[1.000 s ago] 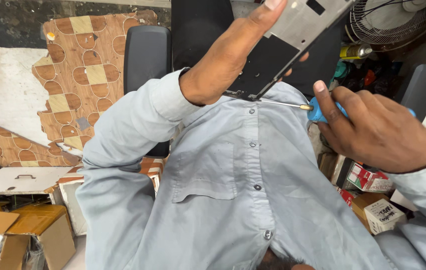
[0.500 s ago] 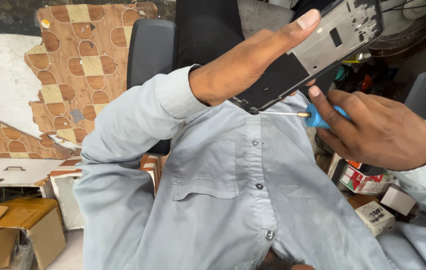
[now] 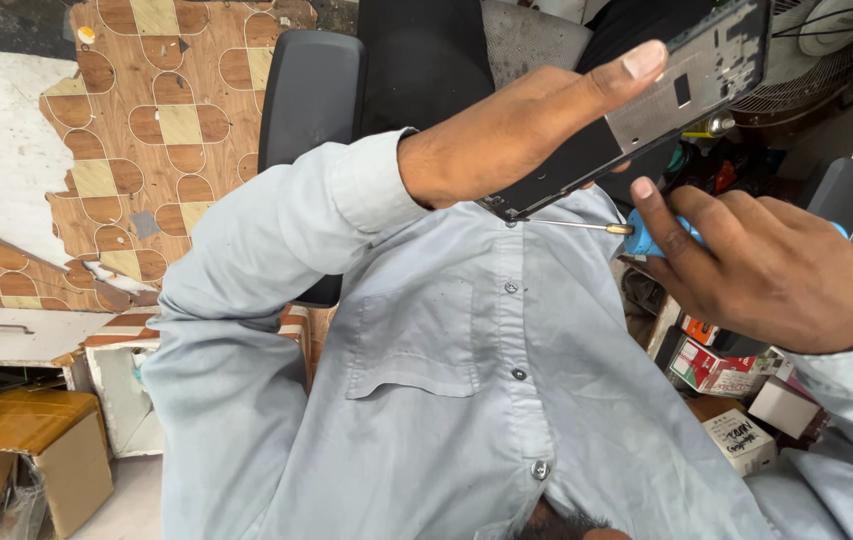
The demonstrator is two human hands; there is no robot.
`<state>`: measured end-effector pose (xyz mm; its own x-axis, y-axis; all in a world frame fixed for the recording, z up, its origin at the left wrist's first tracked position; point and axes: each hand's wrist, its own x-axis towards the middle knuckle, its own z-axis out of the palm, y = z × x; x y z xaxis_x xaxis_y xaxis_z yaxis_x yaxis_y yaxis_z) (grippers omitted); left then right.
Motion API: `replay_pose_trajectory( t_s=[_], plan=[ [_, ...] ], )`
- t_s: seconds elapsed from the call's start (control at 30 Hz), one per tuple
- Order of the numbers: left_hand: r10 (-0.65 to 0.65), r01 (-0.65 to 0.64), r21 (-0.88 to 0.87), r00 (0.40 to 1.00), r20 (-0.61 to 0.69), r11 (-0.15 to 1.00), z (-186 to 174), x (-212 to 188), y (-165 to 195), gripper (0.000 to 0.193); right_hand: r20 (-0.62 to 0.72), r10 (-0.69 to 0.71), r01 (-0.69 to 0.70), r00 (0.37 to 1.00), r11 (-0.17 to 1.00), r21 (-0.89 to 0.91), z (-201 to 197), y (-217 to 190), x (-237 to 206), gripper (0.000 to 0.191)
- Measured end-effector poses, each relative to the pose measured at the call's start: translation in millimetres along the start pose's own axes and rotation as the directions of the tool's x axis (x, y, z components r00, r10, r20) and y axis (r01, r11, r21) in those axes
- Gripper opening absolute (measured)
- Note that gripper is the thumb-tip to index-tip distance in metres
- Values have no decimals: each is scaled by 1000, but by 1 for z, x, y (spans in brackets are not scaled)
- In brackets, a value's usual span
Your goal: The person disassembles a smartphone, removes the battery, and uses a screwdriver and tweezers to remove screws and small components from the phone's frame. The person then places the battery and phone frame on the workbench.
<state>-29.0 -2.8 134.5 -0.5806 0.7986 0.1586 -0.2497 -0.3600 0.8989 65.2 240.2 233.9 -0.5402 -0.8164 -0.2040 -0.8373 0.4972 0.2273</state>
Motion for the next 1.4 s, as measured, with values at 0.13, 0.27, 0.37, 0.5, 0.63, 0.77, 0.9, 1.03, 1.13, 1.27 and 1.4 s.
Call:
replay_pose_trajectory(
  t_s=[0.13,0.27,0.37,0.5,0.63,0.77,0.9,1.03,1.13,1.27,1.4],
  plan=[
    [-127,127,14,992,-16,992,2,2,-4,84,111,-137,156,984,969,-191,-4,3,2,64],
    [-84,84,-13,996,8,996,-2,0,-9,85,70,-69,76,995,992,-105,-1,1,4,63],
    [7,-6,21,1000,-21,1000,-5,-1,-15,85,33,86,-92,996,965,248,5,-4,6,67],
    [-16,16,-8,999,-28,1000,-7,0,-21,86,124,209,-243,970,824,512,15,-11,8,70],
    [78,-76,57,996,-43,996,-7,-1,-20,89,166,292,-325,942,669,668,24,-18,5,72],
    [68,-69,-43,997,-30,997,-10,-5,-13,85,81,360,-278,930,541,794,32,-25,0,69],
    [198,-199,-23,980,-35,980,-14,-5,-8,75,99,423,-310,901,466,828,40,-33,-4,70],
    [189,-191,-25,980,-63,981,-14,-9,-5,71,64,474,-293,878,427,855,46,-41,-4,66],
    [172,-178,-38,978,-120,983,-12,-11,-4,70,100,508,-325,856,378,867,50,-48,-3,64],
    [171,-196,-103,962,-211,975,-10,-14,-5,70,144,552,-338,821,268,902,57,-57,-1,60],
    [94,-172,-287,960,-264,942,-5,-17,-15,74,135,566,-270,813,162,949,65,-66,1,61]
  ],
)
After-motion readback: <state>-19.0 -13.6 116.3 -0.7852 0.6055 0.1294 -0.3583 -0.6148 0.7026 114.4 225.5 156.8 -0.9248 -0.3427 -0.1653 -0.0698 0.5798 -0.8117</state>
